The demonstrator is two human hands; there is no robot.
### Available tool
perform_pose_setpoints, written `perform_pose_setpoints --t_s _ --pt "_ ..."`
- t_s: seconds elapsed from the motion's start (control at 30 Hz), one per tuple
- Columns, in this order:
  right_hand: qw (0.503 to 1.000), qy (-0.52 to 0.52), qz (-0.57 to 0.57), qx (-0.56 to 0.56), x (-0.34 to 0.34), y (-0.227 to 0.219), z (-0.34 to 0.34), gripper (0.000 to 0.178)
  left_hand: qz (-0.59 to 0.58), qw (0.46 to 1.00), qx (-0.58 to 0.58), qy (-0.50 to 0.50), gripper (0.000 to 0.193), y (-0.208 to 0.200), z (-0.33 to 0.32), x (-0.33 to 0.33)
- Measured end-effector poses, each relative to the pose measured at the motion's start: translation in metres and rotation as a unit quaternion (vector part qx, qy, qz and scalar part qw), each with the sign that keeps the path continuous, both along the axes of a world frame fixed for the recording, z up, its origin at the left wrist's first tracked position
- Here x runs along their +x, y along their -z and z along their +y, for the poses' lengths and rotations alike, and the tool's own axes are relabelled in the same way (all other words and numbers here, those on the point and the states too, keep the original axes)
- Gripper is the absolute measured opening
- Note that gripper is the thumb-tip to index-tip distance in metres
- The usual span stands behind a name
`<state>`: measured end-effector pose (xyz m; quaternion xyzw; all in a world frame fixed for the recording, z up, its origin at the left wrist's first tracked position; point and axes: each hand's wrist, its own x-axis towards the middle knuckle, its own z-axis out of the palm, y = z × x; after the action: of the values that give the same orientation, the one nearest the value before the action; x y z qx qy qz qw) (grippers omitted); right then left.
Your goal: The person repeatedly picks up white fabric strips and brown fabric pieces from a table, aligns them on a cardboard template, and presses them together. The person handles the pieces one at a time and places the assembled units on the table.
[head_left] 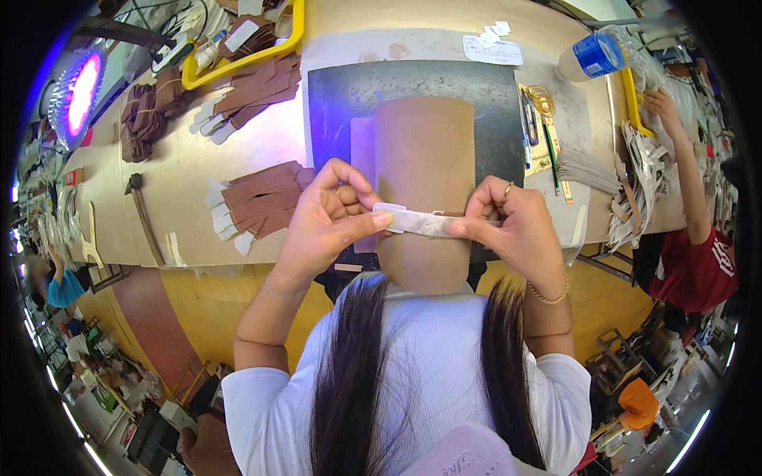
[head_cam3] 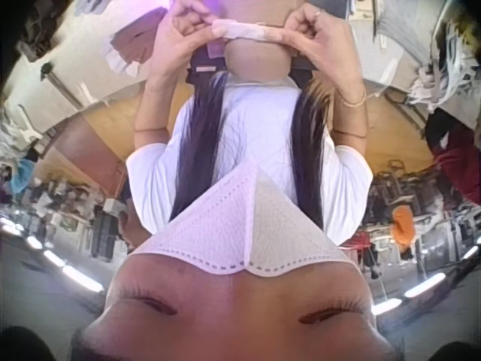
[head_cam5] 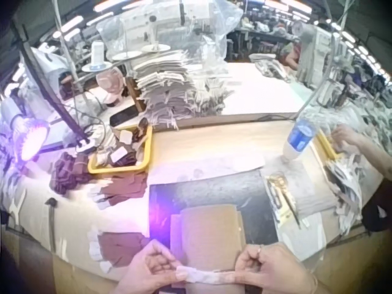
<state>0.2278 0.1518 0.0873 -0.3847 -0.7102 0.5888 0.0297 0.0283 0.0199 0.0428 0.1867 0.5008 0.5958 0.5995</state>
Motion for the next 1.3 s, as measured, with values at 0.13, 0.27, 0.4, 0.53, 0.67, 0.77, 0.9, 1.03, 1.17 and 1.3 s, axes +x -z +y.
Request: perform_pose_setpoints --t_s 0.13,0.27,0.4,0.53,0.67,0.77,0.9,1.03,1.17,1.3 --pt "0.997 -0.067 0.012 -0.043 0.014 -0.011 0.018 0.02 -0.022 1.0 0.02 0.002 0.034 0.005 -0.007 -0.011" --pt "0.995 -0.065 0.046 -0.066 0.009 -0.015 0.019 0.018 -0.03 0.999 0.032 0.012 0.035 0.014 -0.012 -0.016" --pt "0.995 -0.054 0.068 -0.05 0.009 -0.004 0.018 0.021 -0.039 0.999 0.036 -0.002 0.036 0.02 -0.012 -0.015" --pt "0.995 -0.056 0.023 -0.078 0.008 -0.006 0.019 0.02 -0.05 0.998 0.033 0.007 0.037 0.027 -0.011 -0.013" --pt "0.997 -0.028 0.02 -0.065 0.014 0.01 0.014 0.023 -0.063 0.998 0.028 0.003 0.04 0.032 -0.008 -0.01" --pt "0.999 -0.009 0.027 -0.025 0.016 0.018 0.011 0.03 -0.067 0.998 0.011 -0.008 0.043 0.029 -0.004 -0.006" --pt "0.999 -0.009 0.023 -0.04 0.021 0.029 0.011 0.033 -0.075 0.997 0.014 -0.008 0.042 0.031 -0.004 -0.006" --pt "0.976 0.023 0.129 -0.175 0.036 0.045 0.021 0.03 -0.097 0.995 0.023 -0.008 0.041 0.037 -0.008 -0.008" --pt "0.946 0.067 0.138 -0.287 0.045 0.051 0.023 0.024 -0.117 0.993 0.029 -0.015 0.041 0.048 -0.014 -0.013" --pt "0.928 0.093 0.166 -0.32 0.043 0.062 0.021 0.024 -0.107 0.994 0.021 -0.024 0.041 0.052 -0.017 -0.013"
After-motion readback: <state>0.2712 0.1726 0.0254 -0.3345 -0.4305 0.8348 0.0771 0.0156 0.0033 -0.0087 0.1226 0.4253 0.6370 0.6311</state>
